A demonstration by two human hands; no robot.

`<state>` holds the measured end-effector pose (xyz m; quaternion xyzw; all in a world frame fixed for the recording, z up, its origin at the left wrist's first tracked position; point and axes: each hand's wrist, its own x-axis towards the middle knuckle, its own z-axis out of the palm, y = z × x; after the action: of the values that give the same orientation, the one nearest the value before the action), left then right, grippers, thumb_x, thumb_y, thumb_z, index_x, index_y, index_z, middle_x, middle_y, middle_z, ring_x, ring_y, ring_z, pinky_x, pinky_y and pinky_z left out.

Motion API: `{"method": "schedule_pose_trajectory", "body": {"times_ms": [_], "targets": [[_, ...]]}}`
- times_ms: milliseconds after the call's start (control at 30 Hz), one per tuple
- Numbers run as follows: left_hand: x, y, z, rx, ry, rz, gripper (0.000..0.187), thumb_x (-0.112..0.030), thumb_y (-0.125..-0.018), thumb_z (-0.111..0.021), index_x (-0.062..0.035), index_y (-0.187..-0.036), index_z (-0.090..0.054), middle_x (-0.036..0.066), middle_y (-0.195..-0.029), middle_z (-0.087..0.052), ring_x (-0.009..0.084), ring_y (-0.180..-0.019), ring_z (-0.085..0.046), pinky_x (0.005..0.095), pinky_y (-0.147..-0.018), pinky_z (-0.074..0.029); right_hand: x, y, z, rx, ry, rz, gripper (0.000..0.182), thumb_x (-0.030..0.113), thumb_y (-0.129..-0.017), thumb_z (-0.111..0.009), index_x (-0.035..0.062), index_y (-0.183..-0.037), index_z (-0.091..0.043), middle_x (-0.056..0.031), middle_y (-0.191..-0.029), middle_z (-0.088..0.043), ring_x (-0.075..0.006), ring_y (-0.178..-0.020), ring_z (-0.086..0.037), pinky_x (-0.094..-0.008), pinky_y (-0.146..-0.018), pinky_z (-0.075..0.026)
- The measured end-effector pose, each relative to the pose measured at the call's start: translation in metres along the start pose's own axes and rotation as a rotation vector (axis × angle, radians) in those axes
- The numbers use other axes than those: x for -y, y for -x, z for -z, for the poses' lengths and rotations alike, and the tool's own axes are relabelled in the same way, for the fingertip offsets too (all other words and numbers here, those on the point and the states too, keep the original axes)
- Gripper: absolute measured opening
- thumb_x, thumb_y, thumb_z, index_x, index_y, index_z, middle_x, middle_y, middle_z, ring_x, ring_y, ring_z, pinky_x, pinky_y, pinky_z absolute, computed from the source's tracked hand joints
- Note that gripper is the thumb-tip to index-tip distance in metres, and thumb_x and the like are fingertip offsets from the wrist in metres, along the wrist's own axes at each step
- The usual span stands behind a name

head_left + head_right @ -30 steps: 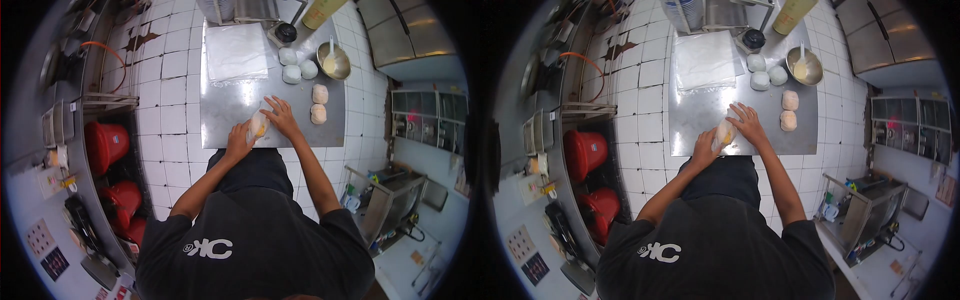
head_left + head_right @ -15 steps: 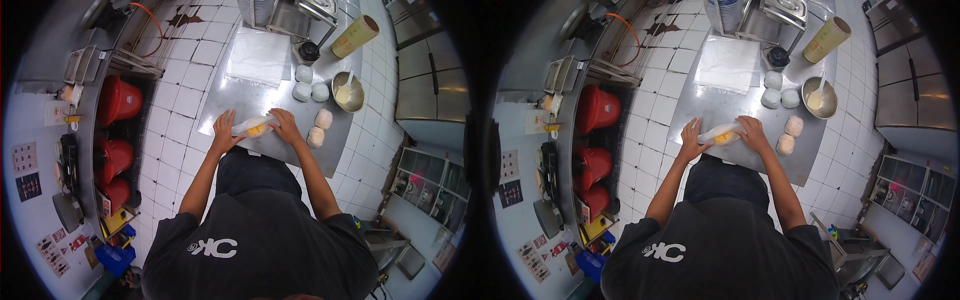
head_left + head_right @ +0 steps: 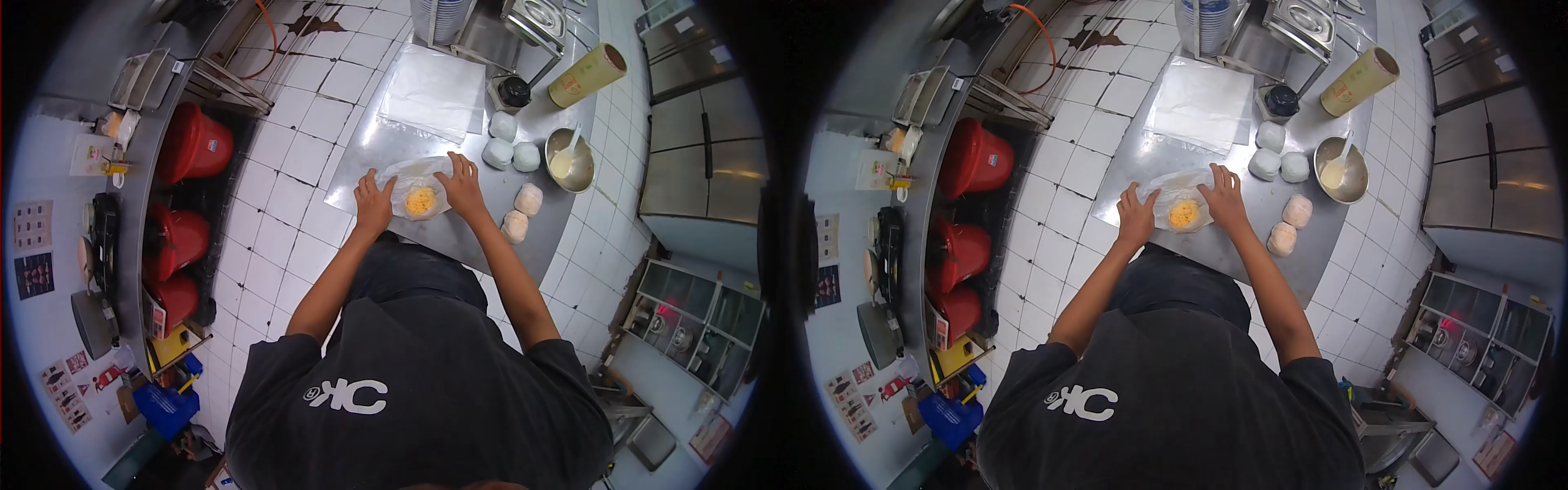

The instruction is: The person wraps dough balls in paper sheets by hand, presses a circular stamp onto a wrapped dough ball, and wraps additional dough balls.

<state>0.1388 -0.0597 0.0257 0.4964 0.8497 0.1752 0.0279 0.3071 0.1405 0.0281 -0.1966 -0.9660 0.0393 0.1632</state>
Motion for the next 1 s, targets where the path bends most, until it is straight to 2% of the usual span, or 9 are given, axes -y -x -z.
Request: {"method": "schedule_pose_trajectory", "body": {"times_ms": [133, 233, 433, 567, 700, 867, 933, 967, 1000], "targets": [[0.009, 0.009, 0.012, 0.195, 0.054, -0.281, 0.045, -0.011, -0.089, -0.072, -0.0168, -0.133, -0.065, 0.020, -0.135, -0.047, 0.0358, -0.129, -0.043, 0.0495, -0.101, -0.036, -0.005, 0.009, 0.026, 0.160, -0.154, 0.173, 0.028, 0.006, -0.084, -0.064, 0.0104, -0.111, -0.071, -0.0137, -0.132, -0.060, -0.0322, -0.130, -0.053, -0.0471, -0.109, -0.040], [0.008, 0.008, 0.019, 0.371, 0.168, -0.123, 0.038, -0.015, -0.084, -0.080, -0.0163, -0.121, -0.068, 0.016, -0.130, -0.050, 0.0327, -0.127, -0.045, 0.0452, -0.098, -0.036, -0.009, 0.017, 0.017, 0.292, -0.278, 0.179, 0.032, 0.007, -0.084, -0.067, 0.0096, -0.116, -0.068, -0.0110, -0.124, -0.064, -0.0271, -0.123, -0.057, -0.0429, -0.106, -0.042], [0.016, 0.014, 0.014, 0.206, 0.363, -0.227, 0.021, -0.015, -0.082, -0.083, -0.0115, -0.093, -0.065, 0.008, -0.107, -0.062, 0.0282, -0.112, -0.058, 0.0416, -0.093, -0.042, -0.026, 0.021, 0.012, 0.418, -0.357, 0.156, 0.021, 0.012, -0.084, -0.072, 0.0128, -0.105, -0.069, -0.0033, -0.104, -0.066, -0.0227, -0.110, -0.061, -0.0398, -0.098, -0.045], [0.029, 0.036, 0.012, 0.324, 0.493, -0.292, 0.021, -0.014, -0.080, -0.080, -0.0097, -0.090, -0.062, 0.009, -0.097, -0.063, 0.0287, -0.101, -0.063, 0.0421, -0.089, -0.046, -0.043, 0.035, 0.019, 0.372, -0.356, 0.311, 0.012, 0.012, -0.082, -0.072, 0.0154, -0.093, -0.069, 0.0004, -0.096, -0.064, -0.0203, -0.104, -0.060, -0.0381, -0.097, -0.045], [0.040, 0.059, 0.001, 0.181, 0.379, -0.472, 0.013, -0.012, -0.082, -0.072, -0.0104, -0.085, -0.059, 0.006, -0.089, -0.063, 0.0254, -0.095, -0.063, 0.0391, -0.085, -0.048, -0.054, 0.052, 0.025, 0.355, -0.340, 0.432, 0.012, 0.013, -0.081, -0.072, 0.0155, -0.092, -0.068, 0.0012, -0.096, -0.064, -0.0197, -0.104, -0.060, -0.0386, -0.097, -0.045], [0.052, 0.079, -0.009, 0.183, 0.195, -0.456, 0.011, -0.016, -0.081, -0.070, -0.0088, -0.087, -0.064, 0.007, -0.090, -0.065, 0.0255, -0.096, -0.064, 0.0393, -0.083, -0.050, -0.056, 0.056, 0.024, 0.604, -0.378, 0.559, 0.014, 0.016, -0.081, -0.075, 0.0151, -0.094, -0.071, 0.0001, -0.095, -0.064, -0.0210, -0.104, -0.061, -0.0398, -0.094, -0.047], [0.043, 0.075, 0.009, 0.576, -0.021, -0.251, 0.012, -0.018, -0.085, -0.070, -0.0079, -0.091, -0.070, 0.012, -0.094, -0.069, 0.0304, -0.099, -0.067, 0.0420, -0.083, -0.054, -0.056, 0.042, 0.031, 0.742, -0.373, 0.472, 0.014, 0.017, -0.082, -0.076, 0.0144, -0.095, -0.072, -0.0010, -0.098, -0.065, -0.0223, -0.105, -0.061, -0.0409, -0.094, -0.047], [0.040, 0.067, 0.020, 0.576, -0.021, -0.253, 0.012, -0.018, -0.085, -0.070, -0.0079, -0.091, -0.070, 0.012, -0.094, -0.069, 0.0304, -0.099, -0.067, 0.0420, -0.083, -0.054, -0.055, 0.033, 0.035, 0.876, -0.372, 0.375, 0.015, 0.018, -0.083, -0.077, 0.0138, -0.096, -0.072, -0.0020, -0.101, -0.066, -0.0236, -0.106, -0.061, -0.0421, -0.093, -0.047], [0.034, 0.054, 0.040, 0.746, 0.133, -0.080, 0.015, -0.022, -0.088, -0.068, -0.0083, -0.094, -0.072, 0.013, -0.096, -0.071, 0.0321, -0.099, -0.068, 0.0428, -0.082, -0.055, -0.052, 0.019, 0.039, 0.687, -0.432, 0.326, 0.018, 0.019, -0.084, -0.078, 0.0132, -0.100, -0.072, -0.0037, -0.105, -0.067, -0.0255, -0.107, -0.061, -0.0436, -0.092, -0.047]]}}
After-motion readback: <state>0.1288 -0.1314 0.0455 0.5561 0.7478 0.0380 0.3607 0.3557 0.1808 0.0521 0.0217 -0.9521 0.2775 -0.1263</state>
